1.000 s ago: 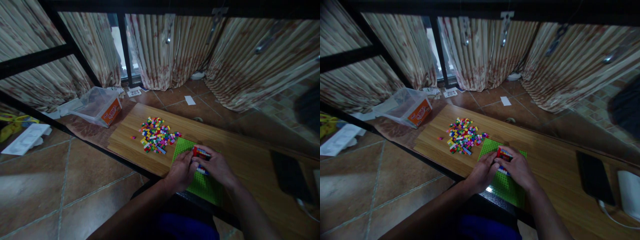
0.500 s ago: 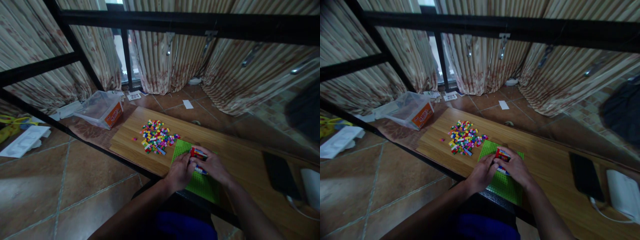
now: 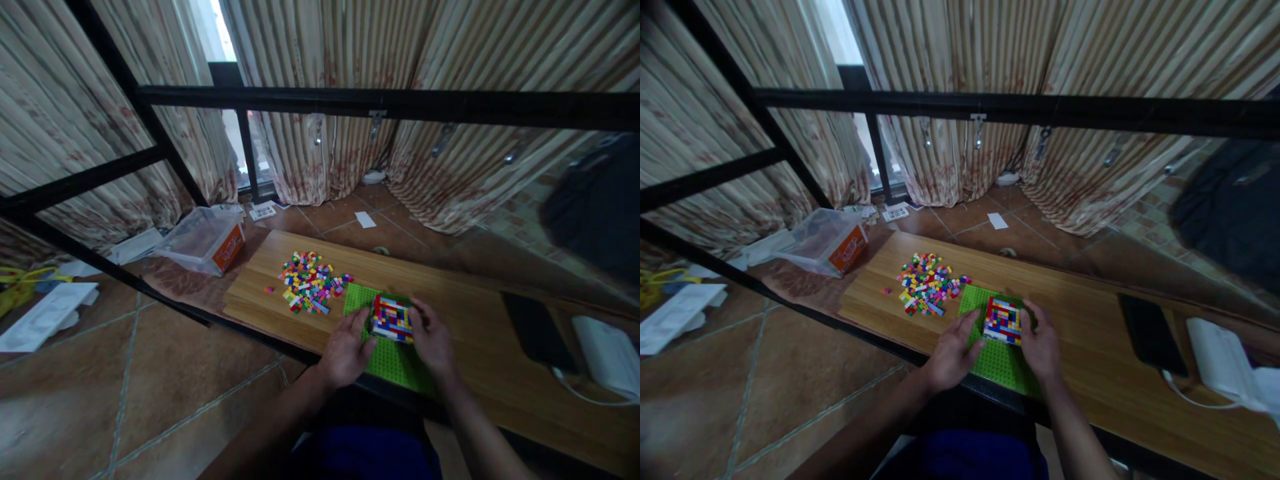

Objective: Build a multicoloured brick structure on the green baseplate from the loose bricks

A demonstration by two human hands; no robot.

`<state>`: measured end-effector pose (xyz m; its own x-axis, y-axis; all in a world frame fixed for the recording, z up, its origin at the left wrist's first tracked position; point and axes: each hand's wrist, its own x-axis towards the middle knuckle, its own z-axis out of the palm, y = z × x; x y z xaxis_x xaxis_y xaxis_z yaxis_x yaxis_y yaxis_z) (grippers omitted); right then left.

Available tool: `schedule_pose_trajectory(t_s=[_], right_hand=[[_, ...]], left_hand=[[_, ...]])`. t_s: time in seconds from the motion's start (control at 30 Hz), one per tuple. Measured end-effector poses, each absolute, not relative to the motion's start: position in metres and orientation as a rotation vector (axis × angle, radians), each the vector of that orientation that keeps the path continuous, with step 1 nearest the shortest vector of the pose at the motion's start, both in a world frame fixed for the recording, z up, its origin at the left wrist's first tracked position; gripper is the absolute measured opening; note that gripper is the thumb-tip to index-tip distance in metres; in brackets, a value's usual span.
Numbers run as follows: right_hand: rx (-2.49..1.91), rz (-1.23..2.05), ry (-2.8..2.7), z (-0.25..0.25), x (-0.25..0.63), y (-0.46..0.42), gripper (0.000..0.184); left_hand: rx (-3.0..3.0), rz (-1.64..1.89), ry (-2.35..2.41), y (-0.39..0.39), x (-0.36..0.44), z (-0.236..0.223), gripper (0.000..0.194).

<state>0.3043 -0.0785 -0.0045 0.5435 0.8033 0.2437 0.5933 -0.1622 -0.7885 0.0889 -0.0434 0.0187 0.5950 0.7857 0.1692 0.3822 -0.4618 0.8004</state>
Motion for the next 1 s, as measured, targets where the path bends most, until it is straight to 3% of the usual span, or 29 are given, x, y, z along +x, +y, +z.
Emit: schedule_pose_trajectory(t_s=[0.27, 0.67, 1.0], right_hand=[[-1.908, 0.157, -1.097, -0.024, 0.306, -0.093, 0.054], [-1.931, 0.123, -1.169, -0.027, 0.307, -0.087, 0.051], [-1.863, 0.083, -1.161, -0.036, 0.308, -0.083, 0.042]], left_hand=[[2.236, 0.65, 0.972, -0.029, 0.14, 0.026, 0.067], [2.329, 0.572, 1.021, -0.032, 0.144, 0.02, 0.077], [2.517, 0.54, 1.335, -0.023, 0.065, 0.029, 0.045]])
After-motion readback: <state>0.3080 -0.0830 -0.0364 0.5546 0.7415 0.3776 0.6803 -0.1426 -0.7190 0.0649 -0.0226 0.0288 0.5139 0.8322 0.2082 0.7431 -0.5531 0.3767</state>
